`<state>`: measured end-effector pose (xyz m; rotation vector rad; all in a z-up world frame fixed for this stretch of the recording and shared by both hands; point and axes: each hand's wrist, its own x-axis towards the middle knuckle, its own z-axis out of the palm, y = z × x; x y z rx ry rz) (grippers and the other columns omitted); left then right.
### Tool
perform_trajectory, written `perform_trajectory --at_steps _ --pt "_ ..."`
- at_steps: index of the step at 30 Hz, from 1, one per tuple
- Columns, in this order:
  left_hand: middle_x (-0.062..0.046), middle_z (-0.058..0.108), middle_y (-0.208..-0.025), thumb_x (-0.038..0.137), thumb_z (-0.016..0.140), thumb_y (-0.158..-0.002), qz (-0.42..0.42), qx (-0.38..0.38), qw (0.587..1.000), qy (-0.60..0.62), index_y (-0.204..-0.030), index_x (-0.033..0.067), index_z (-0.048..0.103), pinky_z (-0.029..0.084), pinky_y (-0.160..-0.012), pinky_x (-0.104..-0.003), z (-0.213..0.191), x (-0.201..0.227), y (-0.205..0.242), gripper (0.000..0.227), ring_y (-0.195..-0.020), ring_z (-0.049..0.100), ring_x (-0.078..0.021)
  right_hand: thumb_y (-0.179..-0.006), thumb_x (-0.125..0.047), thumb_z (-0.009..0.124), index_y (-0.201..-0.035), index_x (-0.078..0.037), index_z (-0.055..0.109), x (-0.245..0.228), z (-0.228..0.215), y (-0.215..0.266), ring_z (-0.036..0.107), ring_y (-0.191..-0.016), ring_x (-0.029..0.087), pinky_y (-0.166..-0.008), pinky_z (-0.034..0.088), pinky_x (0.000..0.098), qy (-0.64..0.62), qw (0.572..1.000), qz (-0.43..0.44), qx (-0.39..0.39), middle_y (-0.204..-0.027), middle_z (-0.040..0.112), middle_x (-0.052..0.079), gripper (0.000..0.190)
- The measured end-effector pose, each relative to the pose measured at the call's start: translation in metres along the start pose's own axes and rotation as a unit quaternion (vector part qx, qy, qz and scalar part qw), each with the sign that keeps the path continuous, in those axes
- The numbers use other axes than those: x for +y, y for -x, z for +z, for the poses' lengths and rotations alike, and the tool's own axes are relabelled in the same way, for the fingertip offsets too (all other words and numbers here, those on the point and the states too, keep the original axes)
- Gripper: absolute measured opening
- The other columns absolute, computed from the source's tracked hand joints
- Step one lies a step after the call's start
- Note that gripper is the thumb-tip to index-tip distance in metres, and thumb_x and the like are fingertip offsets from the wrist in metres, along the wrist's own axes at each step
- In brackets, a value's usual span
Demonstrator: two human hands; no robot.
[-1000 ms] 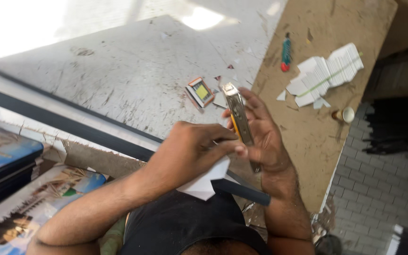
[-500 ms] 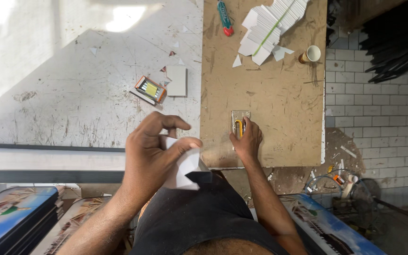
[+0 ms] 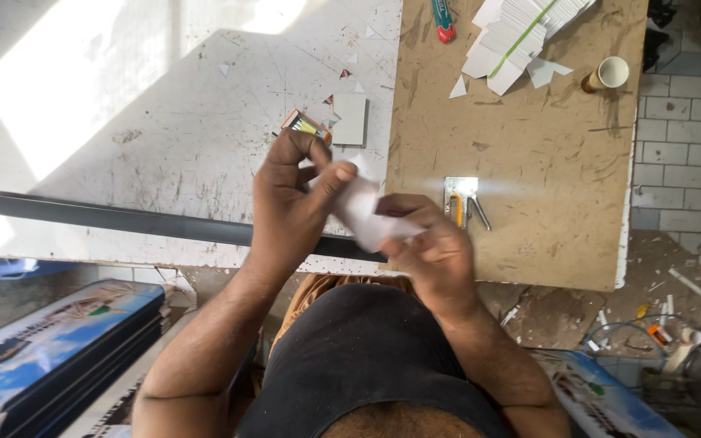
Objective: The person assembles picture frames by placing white backing paper onto the back of framed prints and securing it with a staple gun. They repeatedly pick up frames, apply the backing, staple the edges, and stack the completed frames.
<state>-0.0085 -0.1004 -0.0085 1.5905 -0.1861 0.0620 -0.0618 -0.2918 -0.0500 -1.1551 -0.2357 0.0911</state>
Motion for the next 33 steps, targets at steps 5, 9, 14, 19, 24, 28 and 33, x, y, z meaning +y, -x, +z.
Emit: perform_trajectory --at_steps 5,9,14,19,24,28,33 --pt "-0.015 0.063 -0.107 0.051 0.081 -0.071 0.2 -0.219 0.901 -0.316 -0.121 -0.0024 0.062 0.056 -0.07 -0.033 -0.014 0.024 0.015 0.076 -0.091 0.067 -0.0223 -0.106 -0.013 0.071 -0.127 -0.003 0.053 -0.008 -0.032 0.026 0.075 -0.088 0.024 -0.07 0.066 0.0413 -0.02 0.975 -0.112 0.189 -0.109 0.072 0.016 0.03" --pt "-0.002 0.067 -0.1 0.031 0.083 -0.087 0.203 -0.258 0.82 -0.469 -0.114 0.0107 0.069 0.055 -0.071 -0.038 -0.013 0.026 0.027 0.037 -0.089 0.067 -0.0193 -0.104 -0.007 0.074 -0.124 -0.001 0.058 0.011 -0.047 0.057 0.075 -0.08 0.022 -0.062 0.064 0.0376 -0.081 0.975 -0.108 0.178 -0.099 0.074 0.014 0.026" --pt "-0.006 0.067 -0.107 0.034 0.084 -0.085 0.223 -0.229 0.841 -0.437 -0.118 0.0083 0.064 0.057 -0.076 -0.038 -0.013 0.029 0.023 0.046 -0.096 0.069 -0.0225 -0.097 0.0 0.078 -0.115 -0.003 0.067 0.064 -0.035 0.061 0.076 -0.086 0.019 -0.071 0.066 0.0343 -0.056 0.969 -0.179 0.158 -0.101 0.076 0.012 0.022" --pt "-0.015 0.062 -0.119 0.04 0.086 -0.085 0.212 -0.232 0.863 -0.395 -0.13 0.0007 0.052 0.059 -0.07 -0.035 -0.02 0.027 0.023 0.069 -0.086 0.07 -0.0216 -0.094 0.007 0.076 -0.113 -0.003 0.066 0.09 -0.018 0.046 0.075 -0.101 0.022 -0.097 0.063 0.0414 0.047 0.971 -0.171 0.157 -0.105 0.074 0.012 0.023" --pt "-0.016 0.051 -0.131 0.033 0.089 -0.093 0.248 -0.218 0.837 -0.436 -0.126 0.0121 0.051 0.062 -0.073 -0.032 -0.025 0.013 0.025 0.055 -0.098 0.072 -0.0241 -0.094 0.013 0.074 -0.116 0.0 0.061 0.087 0.004 0.037 0.073 -0.119 0.03 -0.123 0.05 0.0501 0.02 0.975 -0.151 0.159 -0.112 0.069 0.012 0.029" --pt "-0.017 0.045 -0.128 0.033 0.09 -0.092 0.254 -0.213 0.823 -0.46 -0.116 0.0203 0.055 0.065 -0.078 -0.03 -0.026 0.01 0.03 0.044 -0.103 0.069 -0.0255 -0.093 0.016 0.072 -0.117 0.001 0.061 0.079 0.008 0.032 0.07 -0.122 0.031 -0.111 0.061 0.0462 -0.002 0.976 -0.162 0.146 -0.114 0.067 0.012 0.03" --pt "-0.014 0.055 -0.118 0.029 0.087 -0.087 0.24 -0.224 0.809 -0.488 -0.106 0.0157 0.063 0.065 -0.078 -0.032 -0.023 0.016 0.029 0.033 -0.104 0.067 -0.0239 -0.093 0.018 0.07 -0.117 0.002 0.059 0.083 0.004 0.032 0.069 -0.123 0.03 -0.103 0.065 0.0408 0.008 0.981 -0.146 0.13 -0.115 0.067 0.014 0.031"
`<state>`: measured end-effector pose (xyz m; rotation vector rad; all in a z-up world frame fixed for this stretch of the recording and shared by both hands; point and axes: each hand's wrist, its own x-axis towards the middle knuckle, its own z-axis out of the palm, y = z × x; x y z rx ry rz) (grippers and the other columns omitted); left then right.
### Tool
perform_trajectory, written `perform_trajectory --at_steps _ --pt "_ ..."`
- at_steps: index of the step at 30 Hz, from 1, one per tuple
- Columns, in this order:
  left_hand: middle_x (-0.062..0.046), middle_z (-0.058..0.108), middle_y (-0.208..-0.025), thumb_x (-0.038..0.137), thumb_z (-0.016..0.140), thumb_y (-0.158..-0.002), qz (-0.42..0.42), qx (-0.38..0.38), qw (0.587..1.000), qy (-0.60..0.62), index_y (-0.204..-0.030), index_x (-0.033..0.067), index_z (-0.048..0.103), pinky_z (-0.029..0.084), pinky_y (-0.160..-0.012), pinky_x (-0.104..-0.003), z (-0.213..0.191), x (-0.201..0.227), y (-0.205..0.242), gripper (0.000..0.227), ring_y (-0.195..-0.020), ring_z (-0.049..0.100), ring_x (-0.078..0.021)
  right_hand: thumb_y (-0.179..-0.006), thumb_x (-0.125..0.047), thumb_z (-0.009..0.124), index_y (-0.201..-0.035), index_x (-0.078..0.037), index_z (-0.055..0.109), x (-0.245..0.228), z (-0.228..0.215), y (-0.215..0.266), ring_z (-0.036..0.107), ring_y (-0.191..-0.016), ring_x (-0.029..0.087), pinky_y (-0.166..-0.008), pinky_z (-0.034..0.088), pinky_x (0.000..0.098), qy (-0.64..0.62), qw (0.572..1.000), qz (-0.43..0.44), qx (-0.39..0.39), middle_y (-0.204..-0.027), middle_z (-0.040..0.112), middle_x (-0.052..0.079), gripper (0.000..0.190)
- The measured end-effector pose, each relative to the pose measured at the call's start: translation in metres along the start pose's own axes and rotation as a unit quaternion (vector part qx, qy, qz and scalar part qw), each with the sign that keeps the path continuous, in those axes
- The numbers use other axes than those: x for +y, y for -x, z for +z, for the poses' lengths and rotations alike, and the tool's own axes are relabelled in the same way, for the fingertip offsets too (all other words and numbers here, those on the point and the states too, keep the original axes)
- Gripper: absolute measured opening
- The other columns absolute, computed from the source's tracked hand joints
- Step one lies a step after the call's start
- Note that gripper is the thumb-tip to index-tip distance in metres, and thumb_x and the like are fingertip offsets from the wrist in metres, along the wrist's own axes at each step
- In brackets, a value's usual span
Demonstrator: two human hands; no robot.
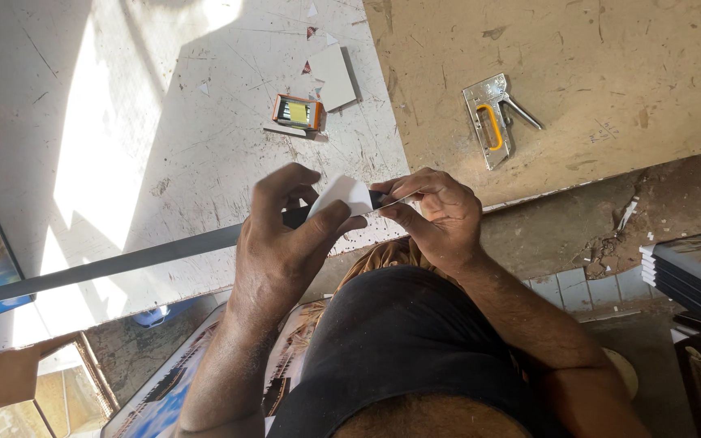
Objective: The person assembles picture frames by placing white backing paper onto the back of framed prints and securing it with a staple gun. They repeatedly pick up frames, apply the backing, staple the edges, and stack the completed frames.
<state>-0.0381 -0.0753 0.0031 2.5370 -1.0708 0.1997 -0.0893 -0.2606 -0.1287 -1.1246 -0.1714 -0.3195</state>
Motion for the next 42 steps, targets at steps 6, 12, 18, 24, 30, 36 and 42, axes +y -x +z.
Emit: perform_trajectory --at_steps 6,12,18,24,30,36,42 --pt "-0.005 0.067 -0.097 0.023 0.085 -0.086 -0.012 -0.04 0.998 0.041 -0.094 0.0103 0.063 0.06 -0.073 -0.033 -0.004 0.003 -0.005 0.027 -0.096 0.068 -0.0183 -0.095 0.001 0.077 -0.119 -0.001 0.058 0.005 -0.014 -0.005 0.072 -0.116 0.024 -0.102 0.064 0.0356 -0.022 0.998 -0.007 -0.056 -0.112 0.067 0.011 0.03" --pt "-0.005 0.067 -0.091 0.02 0.085 -0.085 -0.013 -0.051 0.996 0.075 -0.09 0.0077 0.061 0.06 -0.073 -0.034 -0.006 0.008 0.003 0.028 -0.092 0.069 -0.0176 -0.101 -0.035 0.069 -0.097 -0.011 0.077 0.033 -0.03 -0.047 0.073 -0.08 0.008 -0.068 0.061 0.0217 -0.016 0.968 0.042 -0.245 -0.092 0.074 0.004 0.025" --pt "-0.005 0.065 -0.091 0.024 0.083 -0.082 -0.047 -0.065 0.995 0.064 -0.117 0.005 0.071 0.056 -0.069 -0.033 -0.009 0.022 0.004 0.041 -0.086 0.064 -0.0174 -0.1 -0.037 0.065 -0.108 -0.01 0.079 0.049 -0.016 -0.069 0.054 -0.063 0.009 -0.058 0.049 0.0264 -0.129 0.818 0.334 -0.45 -0.076 0.066 0.003 0.032" --pt "-0.002 0.06 -0.092 0.028 0.081 -0.083 -0.121 -0.099 0.988 0.017 -0.119 0.0145 0.072 0.047 -0.084 -0.04 -0.012 0.036 0.003 0.039 -0.091 0.059 -0.0201 -0.1 -0.043 0.062 -0.105 -0.009 0.074 0.069 -0.055 -0.05 0.067 -0.087 0.012 -0.081 0.058 0.0292 0.241 0.914 0.206 -0.255 -0.098 0.072 0.005 0.036" --pt "-0.003 0.064 -0.116 0.025 0.079 -0.077 -0.218 -0.055 0.974 -0.029 -0.118 0.0197 0.072 0.036 -0.102 -0.048 -0.007 0.063 0.003 0.042 -0.112 0.056 -0.0228 -0.064 -0.055 0.083 -0.14 0.008 0.043 0.078 -0.168 -0.053 0.054 -0.114 0.043 -0.097 0.035 0.0655 0.789 0.598 0.114 -0.077 -0.132 0.057 0.03 0.106" --pt "0.005 0.067 -0.121 0.027 0.08 -0.075 -0.286 -0.053 0.957 0.01 -0.112 0.0247 0.074 0.034 -0.103 -0.047 0.002 0.072 0.011 0.037 -0.115 0.056 -0.0215 -0.09 -0.048 0.076 -0.125 -0.003 0.061 0.086 -0.199 -0.05 0.064 -0.11 0.03 -0.087 0.053 0.0507 0.725 0.573 0.337 -0.18 -0.119 0.065 0.015 0.059" --pt "0.01 0.072 -0.116 0.028 0.081 -0.077 -0.313 -0.043 0.947 0.057 -0.11 0.0237 0.075 0.034 -0.1 -0.043 0.007 0.08 0.016 0.034 -0.109 0.06 -0.0164 -0.108 -0.059 0.058 -0.097 -0.002 0.072 0.092 -0.204 -0.071 0.07 -0.082 0.034 -0.075 0.056 0.0499 0.647 0.559 0.472 -0.215 -0.086 0.071 0.017 0.06"
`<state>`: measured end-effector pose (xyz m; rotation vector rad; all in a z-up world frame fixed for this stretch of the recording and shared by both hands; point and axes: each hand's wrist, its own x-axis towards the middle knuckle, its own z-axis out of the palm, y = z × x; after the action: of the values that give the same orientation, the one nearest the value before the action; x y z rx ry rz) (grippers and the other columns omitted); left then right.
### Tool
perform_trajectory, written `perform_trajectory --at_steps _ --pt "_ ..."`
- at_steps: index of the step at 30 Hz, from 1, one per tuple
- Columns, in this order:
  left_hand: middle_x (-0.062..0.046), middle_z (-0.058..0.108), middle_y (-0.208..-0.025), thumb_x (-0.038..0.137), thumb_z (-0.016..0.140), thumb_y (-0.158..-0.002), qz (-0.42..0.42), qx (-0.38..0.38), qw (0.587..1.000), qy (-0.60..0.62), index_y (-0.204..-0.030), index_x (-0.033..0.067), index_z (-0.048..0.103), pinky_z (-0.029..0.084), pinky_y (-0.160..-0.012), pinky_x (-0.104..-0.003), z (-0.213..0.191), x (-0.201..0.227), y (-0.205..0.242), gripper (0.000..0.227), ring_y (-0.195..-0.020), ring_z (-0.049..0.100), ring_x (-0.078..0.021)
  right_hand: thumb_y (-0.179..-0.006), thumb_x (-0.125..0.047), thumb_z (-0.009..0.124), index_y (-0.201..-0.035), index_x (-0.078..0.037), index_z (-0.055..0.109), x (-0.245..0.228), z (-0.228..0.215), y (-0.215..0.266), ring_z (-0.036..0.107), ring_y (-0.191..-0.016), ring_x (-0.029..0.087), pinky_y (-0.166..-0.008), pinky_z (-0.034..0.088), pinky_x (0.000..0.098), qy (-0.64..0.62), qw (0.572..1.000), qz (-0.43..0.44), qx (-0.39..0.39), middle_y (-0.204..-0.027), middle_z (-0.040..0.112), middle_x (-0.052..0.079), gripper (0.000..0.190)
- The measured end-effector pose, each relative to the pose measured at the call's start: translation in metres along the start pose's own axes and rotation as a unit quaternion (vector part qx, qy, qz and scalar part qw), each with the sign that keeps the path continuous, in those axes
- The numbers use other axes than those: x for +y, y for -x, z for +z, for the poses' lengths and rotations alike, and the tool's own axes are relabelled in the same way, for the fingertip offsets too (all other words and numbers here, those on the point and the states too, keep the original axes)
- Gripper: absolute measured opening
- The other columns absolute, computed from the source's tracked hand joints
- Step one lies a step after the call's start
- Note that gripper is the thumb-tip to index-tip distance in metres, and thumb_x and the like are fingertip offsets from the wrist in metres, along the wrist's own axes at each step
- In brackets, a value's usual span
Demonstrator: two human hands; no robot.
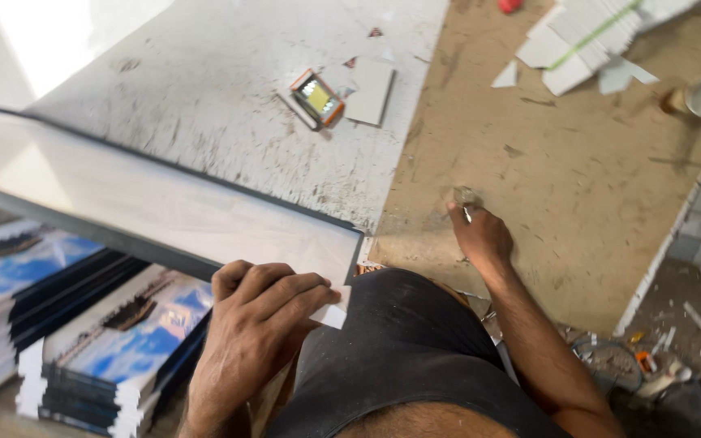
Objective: The person assembles picture frames by placing white backing paper onto the back of framed prints and securing it with a staple gun. They repeatedly pick up frames, apply the backing, staple the edges, and stack the completed frames.
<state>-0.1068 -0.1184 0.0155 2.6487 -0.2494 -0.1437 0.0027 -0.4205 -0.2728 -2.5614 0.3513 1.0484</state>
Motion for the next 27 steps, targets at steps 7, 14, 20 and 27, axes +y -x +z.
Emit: perform_trajectory --at_steps 7,14,20,27 --pt "0.008 0.07 -0.123 0.028 0.08 -0.082 -0.002 -0.007 0.999 0.052 -0.115 0.0221 0.072 0.036 -0.102 -0.039 -0.006 0.004 -0.001 0.035 -0.111 0.062 -0.015 -0.099 -0.06 0.059 -0.096 -0.003 0.067 -0.037 -0.038 0.023 0.069 -0.071 0.022 -0.064 0.057 0.037 -0.206 0.918 -0.325 -0.094 -0.078 0.07 0.011 0.057" --pt "0.005 0.07 -0.127 0.031 0.077 -0.084 -0.011 -0.011 0.999 0.045 -0.116 0.0215 0.072 0.041 -0.102 -0.04 -0.004 0.007 0.003 0.034 -0.113 0.063 -0.0157 -0.093 -0.077 0.048 -0.075 -0.015 0.06 -0.107 -0.057 0.053 0.061 -0.055 0.008 -0.05 0.053 0.0252 -0.302 0.608 -0.688 -0.257 -0.066 0.06 -0.004 0.066" --pt "0.006 0.072 -0.123 0.028 0.076 -0.092 -0.016 -0.007 0.999 0.038 -0.116 0.0219 0.074 0.041 -0.1 -0.036 -0.004 0.008 0.008 0.025 -0.113 0.063 -0.0129 -0.092 -0.081 0.054 -0.065 -0.015 0.054 -0.147 -0.064 0.058 0.054 -0.047 0.01 -0.045 0.043 0.0323 -0.21 0.537 -0.721 -0.384 -0.056 0.05 -0.005 0.071" --pt "0.006 0.072 -0.12 0.028 0.074 -0.096 -0.008 0.011 0.999 0.045 -0.117 0.0211 0.075 0.04 -0.098 -0.034 0.003 0.006 0.013 0.021 -0.111 0.062 -0.012 -0.08 -0.088 0.052 -0.063 -0.016 0.05 -0.166 -0.076 0.065 0.051 -0.045 0.009 -0.041 0.04 0.031 -0.155 0.536 -0.735 -0.385 -0.053 0.044 -0.006 0.074"
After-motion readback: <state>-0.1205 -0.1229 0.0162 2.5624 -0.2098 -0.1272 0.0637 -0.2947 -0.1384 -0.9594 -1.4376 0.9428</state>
